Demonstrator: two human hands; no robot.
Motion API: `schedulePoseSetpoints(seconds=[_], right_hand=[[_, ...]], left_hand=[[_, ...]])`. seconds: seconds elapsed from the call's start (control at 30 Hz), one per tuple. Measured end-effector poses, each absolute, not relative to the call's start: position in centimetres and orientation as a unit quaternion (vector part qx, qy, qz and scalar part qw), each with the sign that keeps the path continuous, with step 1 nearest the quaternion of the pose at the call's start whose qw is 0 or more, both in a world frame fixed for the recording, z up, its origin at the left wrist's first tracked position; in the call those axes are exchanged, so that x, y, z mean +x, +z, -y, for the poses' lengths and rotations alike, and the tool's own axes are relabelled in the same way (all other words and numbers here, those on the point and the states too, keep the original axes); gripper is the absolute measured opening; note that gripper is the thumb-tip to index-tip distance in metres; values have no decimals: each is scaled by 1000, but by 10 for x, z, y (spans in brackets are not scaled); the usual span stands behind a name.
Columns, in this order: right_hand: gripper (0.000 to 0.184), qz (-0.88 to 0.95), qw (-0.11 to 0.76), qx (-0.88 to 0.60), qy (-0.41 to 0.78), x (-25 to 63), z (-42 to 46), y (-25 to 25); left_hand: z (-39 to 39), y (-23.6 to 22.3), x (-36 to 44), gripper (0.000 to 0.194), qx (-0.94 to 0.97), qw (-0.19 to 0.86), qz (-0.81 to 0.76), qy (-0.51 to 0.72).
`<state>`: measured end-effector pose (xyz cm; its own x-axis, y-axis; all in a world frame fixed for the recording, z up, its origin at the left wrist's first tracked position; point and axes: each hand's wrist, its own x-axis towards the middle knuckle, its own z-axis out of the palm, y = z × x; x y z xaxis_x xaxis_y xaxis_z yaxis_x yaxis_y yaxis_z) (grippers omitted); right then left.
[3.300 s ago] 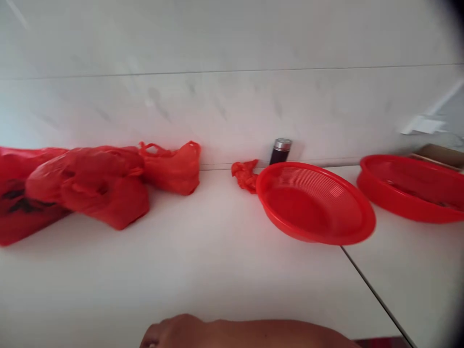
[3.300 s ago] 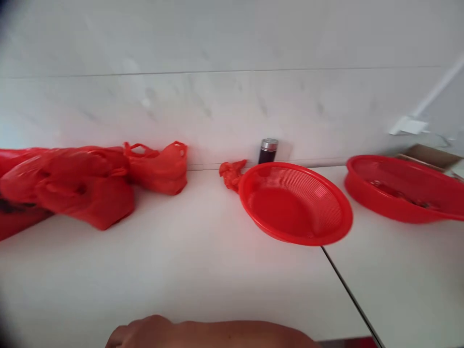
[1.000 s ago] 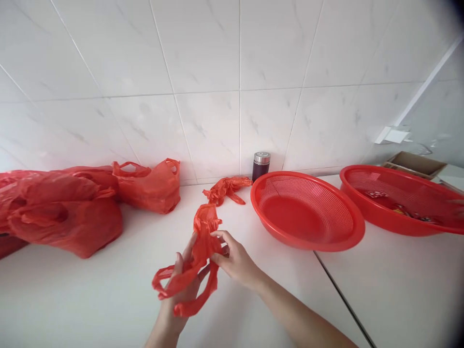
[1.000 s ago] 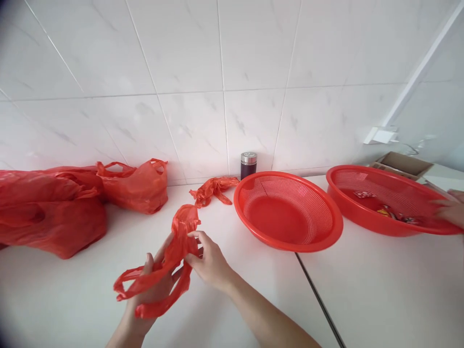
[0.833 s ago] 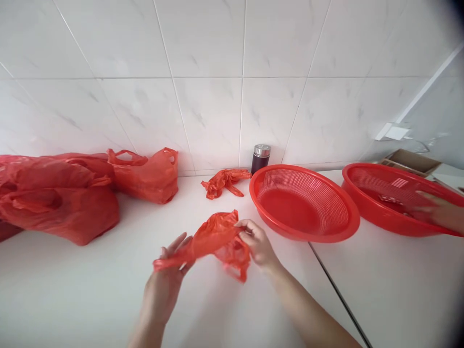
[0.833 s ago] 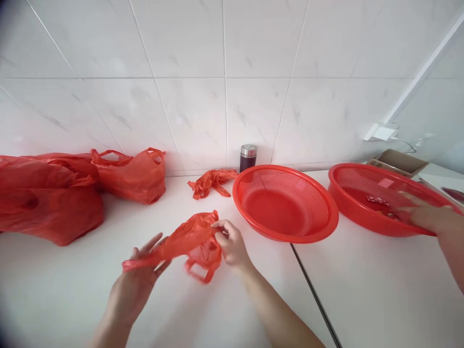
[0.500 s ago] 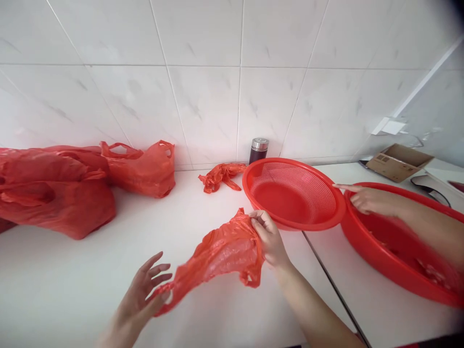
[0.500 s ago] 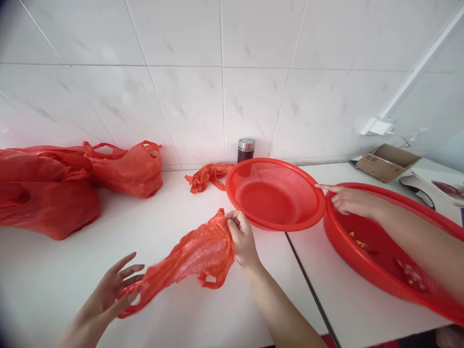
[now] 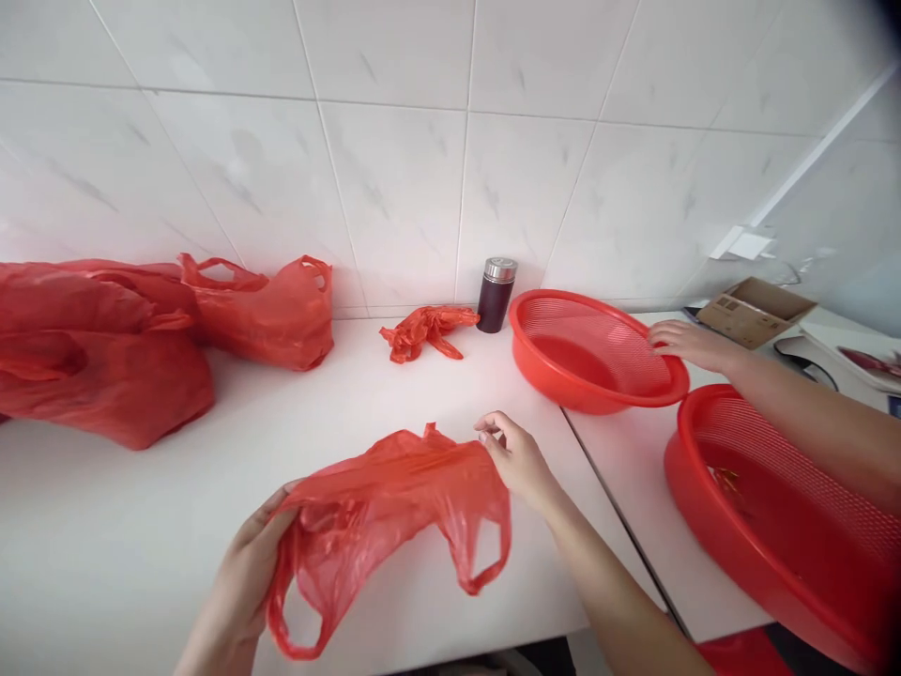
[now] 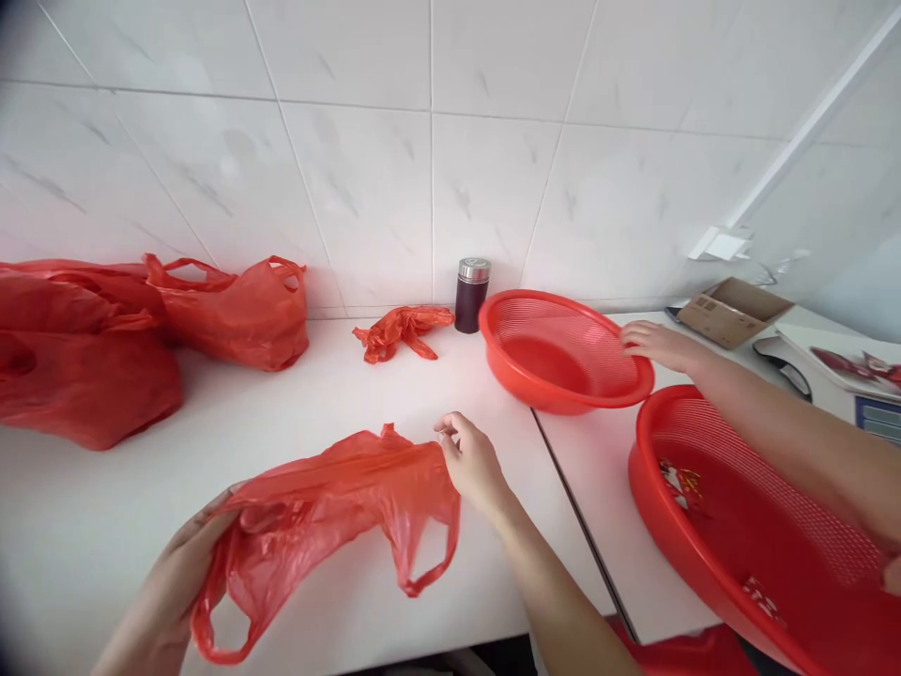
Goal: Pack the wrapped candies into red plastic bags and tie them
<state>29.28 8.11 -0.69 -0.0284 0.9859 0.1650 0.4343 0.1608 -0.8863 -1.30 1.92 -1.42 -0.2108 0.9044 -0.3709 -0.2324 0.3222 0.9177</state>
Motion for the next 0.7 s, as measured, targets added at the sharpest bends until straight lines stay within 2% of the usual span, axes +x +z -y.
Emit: schedulePoseSetpoints(seconds=[0.1,0.17,0.23,0.3,0.4,0.47,0.57,0.6,0.67,0.7], right_hand=[[14,666,455,-543,234,277,-60,19],[16,701,456,-470,281,253,-40,36],[20,764,382,-392,342,229,-26,40],[24,821,308,-375,301,216,-27,27],[34,843,233,-443,195,232,-55,-4],[40,830,186,-487,197,260,-77,-15],[50,814,115,-492,287,298,-93,-6],[48,808,101,-486,316,305,-94,0],[31,796,93,-486,349,310,-93,11],[27,788,100,-496,350,308,-91,13]], left_hand=[[-19,-1,3,37,246,583,-559,536],[-21,3,23,36,251,594,-545,535],[-22,5,40,37,259,603,-533,534],[-20,9,48,38,265,607,-528,532],[-12,16,36,45,266,622,-537,503],[-9,18,15,47,277,623,-550,483],[-13,12,-17,27,379,560,-574,461],[-16,7,-23,20,430,519,-589,445],[-25,-5,-25,8,529,395,-633,405],[-28,-11,-21,18,572,319,-653,381]])
